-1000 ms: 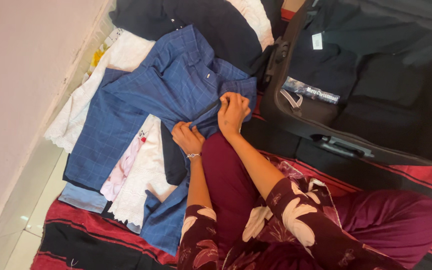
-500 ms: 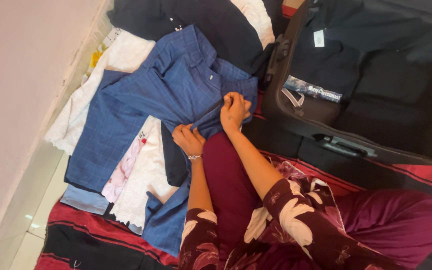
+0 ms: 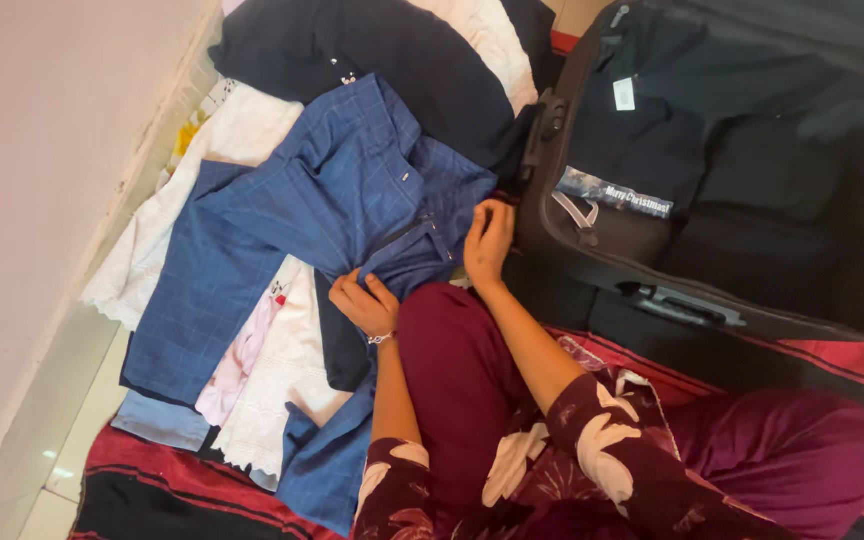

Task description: The person folds blue pants by hand, smoothing them flat on a pile of clothing before folding them into a rectangle and placing them inside a black suitcase.

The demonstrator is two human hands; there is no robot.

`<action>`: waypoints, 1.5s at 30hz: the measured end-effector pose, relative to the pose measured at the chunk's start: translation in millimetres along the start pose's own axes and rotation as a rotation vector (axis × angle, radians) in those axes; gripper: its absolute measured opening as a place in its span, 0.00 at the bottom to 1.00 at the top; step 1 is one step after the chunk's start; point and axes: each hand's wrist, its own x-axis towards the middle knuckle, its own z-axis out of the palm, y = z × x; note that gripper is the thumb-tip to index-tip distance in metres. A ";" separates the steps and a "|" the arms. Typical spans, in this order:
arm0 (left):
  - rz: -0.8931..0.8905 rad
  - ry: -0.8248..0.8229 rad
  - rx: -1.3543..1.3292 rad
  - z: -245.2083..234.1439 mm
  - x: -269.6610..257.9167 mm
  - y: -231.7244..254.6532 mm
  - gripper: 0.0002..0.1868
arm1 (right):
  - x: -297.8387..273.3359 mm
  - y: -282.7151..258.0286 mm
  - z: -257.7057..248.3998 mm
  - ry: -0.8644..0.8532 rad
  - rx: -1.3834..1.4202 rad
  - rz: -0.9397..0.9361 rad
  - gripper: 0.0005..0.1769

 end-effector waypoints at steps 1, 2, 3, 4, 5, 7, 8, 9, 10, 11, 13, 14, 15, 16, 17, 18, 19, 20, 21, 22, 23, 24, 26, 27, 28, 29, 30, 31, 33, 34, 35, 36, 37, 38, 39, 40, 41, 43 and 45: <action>-0.002 -0.002 -0.007 -1.2 3.1 3.3 0.15 | 3.5 -14.8 -6.3 -0.006 -0.059 -0.118 0.05; -0.007 -0.004 -0.011 -3.5 4.7 5.8 0.15 | 6.3 -25.2 -11.4 -0.015 -0.117 -0.235 0.07; -0.011 -0.006 -0.016 -5.1 5.8 8.1 0.16 | 10.9 -30.5 -13.4 -0.091 -0.076 -0.259 0.07; -0.013 -0.003 -0.033 -5.3 7.7 9.8 0.16 | 16.5 -31.5 -10.9 -0.165 -0.033 -0.283 0.09; -0.015 -0.001 -0.049 -4.9 8.9 11.0 0.16 | 21.7 -28.3 -6.1 -0.240 0.010 -0.308 0.12; -0.013 -0.005 -0.059 -7.9 7.3 9.1 0.17 | 36.2 -11.9 11.5 -0.429 0.050 -0.278 0.21; -0.009 -0.006 -0.057 -6.0 7.8 7.3 0.17 | 42.7 -2.8 20.1 -0.525 0.070 -0.262 0.26; -0.005 -0.008 -0.054 -6.5 7.0 5.5 0.17 | 47.4 4.8 26.1 -0.597 0.053 -0.302 0.27; -0.008 -0.010 -0.047 -6.1 6.4 4.8 0.17 | 56.0 10.3 31.3 -0.662 0.033 -0.348 0.28; -0.011 -0.011 -0.040 -6.6 5.5 4.6 0.17 | 60.2 11.7 33.6 -0.726 0.014 -0.393 0.31; -0.014 -0.007 -0.039 -3.6 7.5 5.0 0.17 | 68.1 9.0 28.3 -0.844 -0.114 -0.308 0.32; -0.019 -0.007 -0.040 -3.9 7.0 5.1 0.18 | 68.3 6.7 22.8 -0.905 -0.181 -0.261 0.33; -0.023 -0.007 -0.042 -4.1 6.7 5.2 0.18 | 67.1 4.2 17.7 -0.921 -0.207 -0.255 0.30; -0.027 -0.010 -0.047 -4.6 6.5 5.3 0.18 | 65.1 2.9 10.3 -0.937 -0.234 -0.246 0.27; -0.030 -0.012 -0.053 -5.2 6.9 5.3 0.17 | 62.2 1.5 2.7 -0.953 -0.261 -0.238 0.24; -0.032 -0.014 -0.060 -5.4 7.9 5.6 0.17 | 56.1 -1.2 -6.1 -0.862 -0.227 -0.234 0.23; -0.051 -0.018 -0.099 -7.4 7.8 6.4 0.17 | 46.2 -5.6 -17.6 -0.771 -0.194 -0.230 0.21; -0.069 -0.020 -0.137 -9.7 8.4 7.5 0.16 | 38.0 -11.9 -28.2 -0.679 -0.160 -0.227 0.19; -0.087 -0.022 -0.175 -11.2 9.7 9.1 0.16 | 33.0 -18.4 -39.5 -0.649 -0.135 -0.185 0.19; -0.137 0.000 -0.207 -12.6 11.4 11.1 0.15 | 27.8 -24.5 -53.6 -0.617 -0.112 -0.139 0.19; -0.187 0.021 -0.239 -14.4 13.8 14.2 0.14 | 22.4 -31.4 -66.6 -0.585 -0.089 -0.094 0.19; -0.233 0.043 -0.272 -15.7 18.5 18.8 0.14 | 17.7 -39.1 -77.5 -0.529 -0.079 -0.161 0.18; -0.222 0.063 -0.272 -19.3 32.5 34.6 0.12 | 12.0 -51.1 -101.0 -0.416 -0.063 -0.292 0.16; -0.216 0.071 -0.273 -21.3 42.7 45.2 0.12 | 11.1 -56.2 -111.3 -0.432 -0.087 -0.312 0.15; -0.176 -0.008 -0.232 -20.8 55.3 58.1 0.11 | 11.1 -59.7 -124.4 -0.449 -0.117 -0.330 0.14; -0.133 -0.087 -0.191 -18.7 71.8 71.5 0.10 | 12.8 -62.4 -136.2 -0.465 -0.147 -0.349 0.13; -0.092 -0.165 -0.145 -19.3 85.5 86.3 0.09 | 14.5 -64.3 -147.2 -0.477 -0.157 -0.431 0.13; 0.008 -0.269 -0.089 -20.0 94.2 103.9 0.12 | 17.1 -65.2 -158.0 -0.489 -0.168 -0.514 0.14; 0.277 -0.479 -0.070 -14.1 110.3 135.8 0.15 | 22.7 -65.5 -181.3 -0.503 -0.212 -0.671 0.15; 0.445 -0.583 -0.102 -9.2 116.9 147.6 0.15 | 26.5 -64.6 -192.5 -0.506 -0.241 -0.746 0.17; 0.586 -0.682 -0.147 -2.5 118.7 159.1 0.18 | 28.8 -64.1 -203.3 -0.509 -0.271 -0.821 0.19; 0.729 -0.778 -0.195 4.3 117.6 169.0 0.20 | 29.2 -64.3 -214.0 -0.494 -0.279 -0.843 0.21; 0.874 -0.870 -0.243 9.3 114.6 176.4 0.22 | 29.1 -64.3 -224.5 -0.480 -0.286 -0.866 0.23; 0.844 -1.030 -0.205 12.6 110.6 181.2 0.18 | 28.2 -63.8 -234.0 -0.467 -0.292 -0.886 0.25; 0.811 -1.189 -0.163 15.5 107.1 184.8 0.14 | 27.0 -63.2 -242.7 -0.448 -0.284 -0.890 0.25; 0.773 -1.347 -0.121 16.6 102.6 188.2 0.12 | 25.4 -62.7 -252.1 -0.431 -0.278 -0.895 0.25; 0.722 -1.419 -0.103 13.9 98.1 190.4 0.12 | 23.8 -62.1 -261.2 -0.414 -0.272 -0.899 0.25; 0.626 -1.558 -0.057 2.3 94.3 195.6 0.15 | 22.9 -60.5 -276.1 -0.365 -0.250 -0.897 0.22; 0.537 -1.494 -0.229 -15.3 94.8 203.9 0.15 | 21.5 -57.8 -290.4 -0.320 -0.244 -0.887 0.20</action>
